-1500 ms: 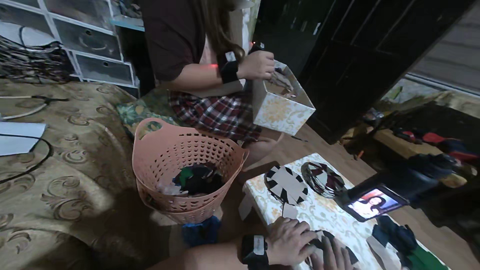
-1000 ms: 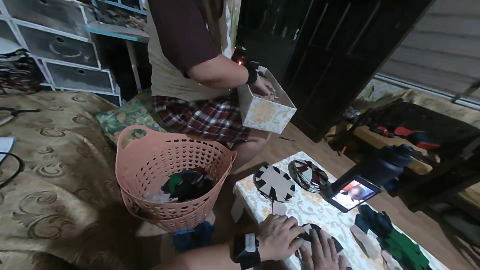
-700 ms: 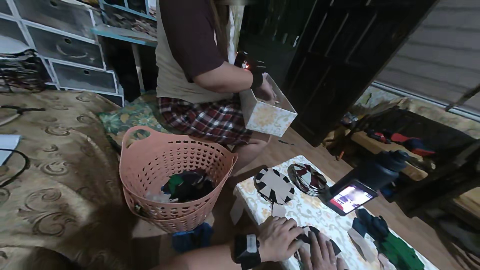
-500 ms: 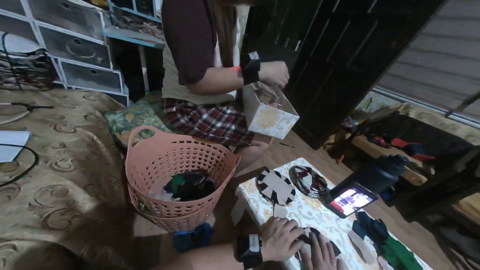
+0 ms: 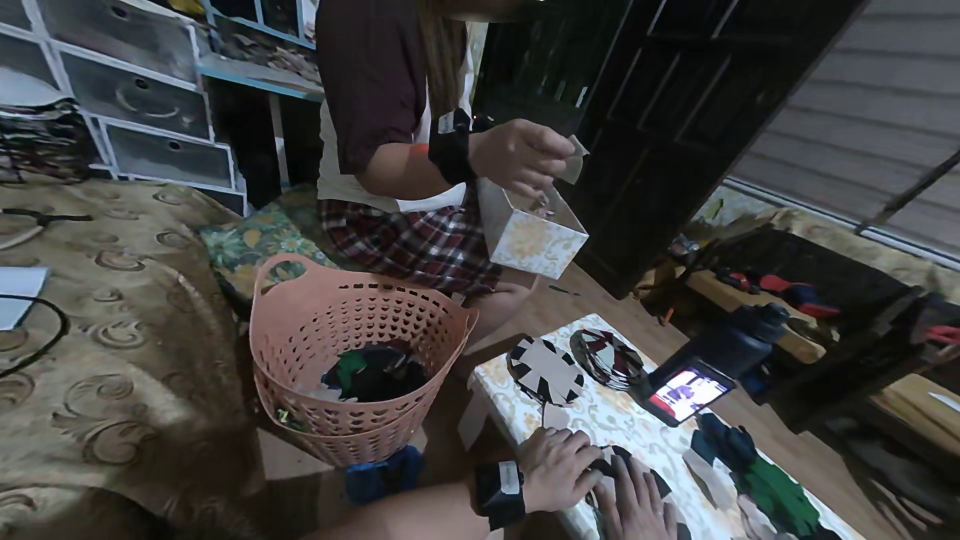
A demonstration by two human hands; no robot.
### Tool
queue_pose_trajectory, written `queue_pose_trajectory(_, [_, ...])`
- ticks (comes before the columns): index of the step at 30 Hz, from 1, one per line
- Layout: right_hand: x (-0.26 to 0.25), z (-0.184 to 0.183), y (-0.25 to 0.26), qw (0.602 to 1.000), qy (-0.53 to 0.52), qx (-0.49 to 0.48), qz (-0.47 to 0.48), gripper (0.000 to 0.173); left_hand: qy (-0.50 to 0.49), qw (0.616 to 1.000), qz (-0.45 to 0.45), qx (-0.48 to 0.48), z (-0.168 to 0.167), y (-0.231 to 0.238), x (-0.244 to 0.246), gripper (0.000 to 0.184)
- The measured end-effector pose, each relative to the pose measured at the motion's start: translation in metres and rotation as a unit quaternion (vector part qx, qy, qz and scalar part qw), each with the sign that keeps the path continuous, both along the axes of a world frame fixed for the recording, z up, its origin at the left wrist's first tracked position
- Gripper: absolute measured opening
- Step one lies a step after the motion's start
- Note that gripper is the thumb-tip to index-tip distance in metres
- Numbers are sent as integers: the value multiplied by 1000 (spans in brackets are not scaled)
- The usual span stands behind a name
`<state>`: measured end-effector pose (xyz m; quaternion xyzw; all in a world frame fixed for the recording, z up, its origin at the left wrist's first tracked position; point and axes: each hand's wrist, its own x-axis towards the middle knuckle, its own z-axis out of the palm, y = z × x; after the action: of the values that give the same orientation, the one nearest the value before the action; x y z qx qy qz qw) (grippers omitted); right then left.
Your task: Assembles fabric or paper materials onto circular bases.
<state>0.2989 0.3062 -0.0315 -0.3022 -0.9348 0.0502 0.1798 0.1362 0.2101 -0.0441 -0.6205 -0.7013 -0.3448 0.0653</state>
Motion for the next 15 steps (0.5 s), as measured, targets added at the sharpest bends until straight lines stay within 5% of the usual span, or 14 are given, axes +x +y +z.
queue_pose_trajectory(15, [-1, 0, 1, 1000, 5, -14, -7, 76, 26, 1000, 12, 12, 2, -1, 1, 35])
